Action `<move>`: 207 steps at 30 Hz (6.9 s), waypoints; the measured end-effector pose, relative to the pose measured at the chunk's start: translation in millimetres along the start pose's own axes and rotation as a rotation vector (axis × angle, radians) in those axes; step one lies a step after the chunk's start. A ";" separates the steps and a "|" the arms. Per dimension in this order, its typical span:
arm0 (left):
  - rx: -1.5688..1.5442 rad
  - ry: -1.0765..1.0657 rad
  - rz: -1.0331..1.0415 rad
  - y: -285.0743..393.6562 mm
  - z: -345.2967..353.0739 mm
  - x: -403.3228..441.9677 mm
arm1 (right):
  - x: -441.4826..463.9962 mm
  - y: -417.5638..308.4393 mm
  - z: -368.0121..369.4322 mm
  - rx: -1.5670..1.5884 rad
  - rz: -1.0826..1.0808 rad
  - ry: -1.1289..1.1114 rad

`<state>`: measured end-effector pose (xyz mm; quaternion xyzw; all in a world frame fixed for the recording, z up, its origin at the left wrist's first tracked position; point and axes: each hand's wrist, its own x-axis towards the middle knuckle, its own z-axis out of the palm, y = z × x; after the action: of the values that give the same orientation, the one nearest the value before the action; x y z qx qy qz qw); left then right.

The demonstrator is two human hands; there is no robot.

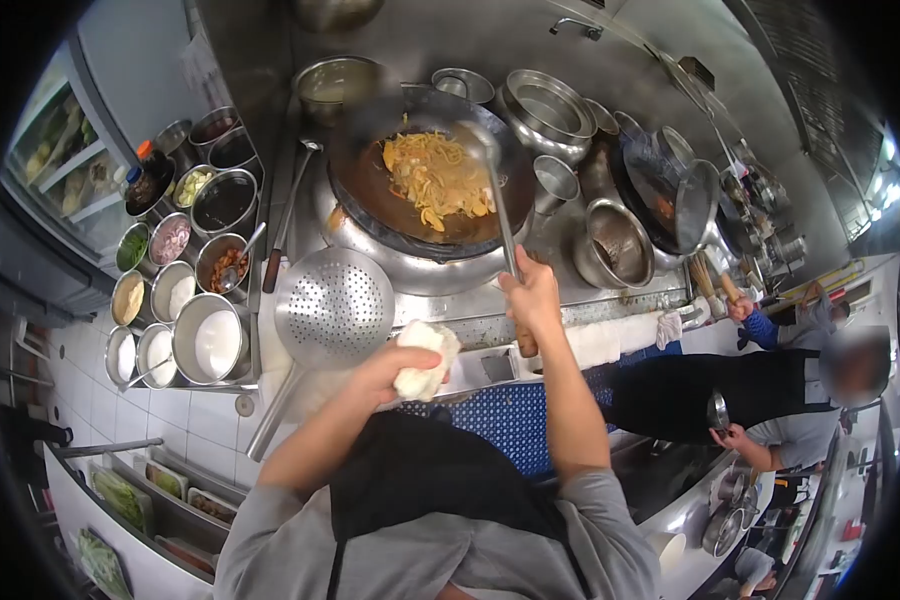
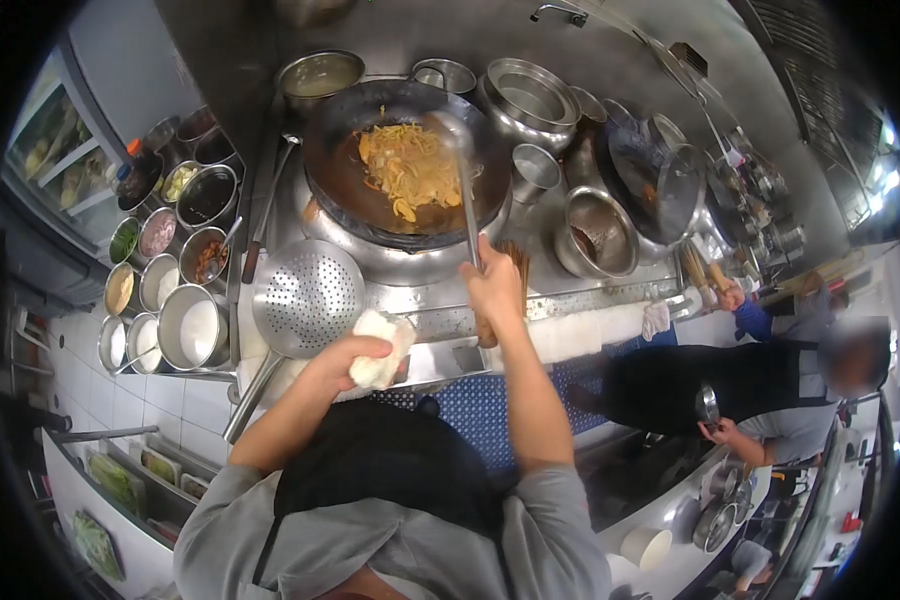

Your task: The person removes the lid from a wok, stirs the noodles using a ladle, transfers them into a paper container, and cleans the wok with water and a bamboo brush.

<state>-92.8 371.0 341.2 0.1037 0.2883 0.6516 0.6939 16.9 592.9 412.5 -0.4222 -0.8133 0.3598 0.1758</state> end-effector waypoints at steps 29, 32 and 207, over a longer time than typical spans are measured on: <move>-0.191 0.205 0.202 -5.9 1.7 27.7 | -31.5 -0.2 -50.9 -0.587 -0.325 -0.079; -0.145 0.354 0.288 18.0 0.4 49.0 | -47.8 1.2 -75.9 -0.707 -0.315 -0.126; -0.045 0.656 0.269 59.1 -6.2 156.6 | -64.6 12.1 -71.9 -0.198 -0.083 -0.400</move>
<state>-148.4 528.2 325.3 -0.0894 0.4654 0.7418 0.4745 103.7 576.4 453.6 -0.3239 -0.8800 0.3471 -0.0167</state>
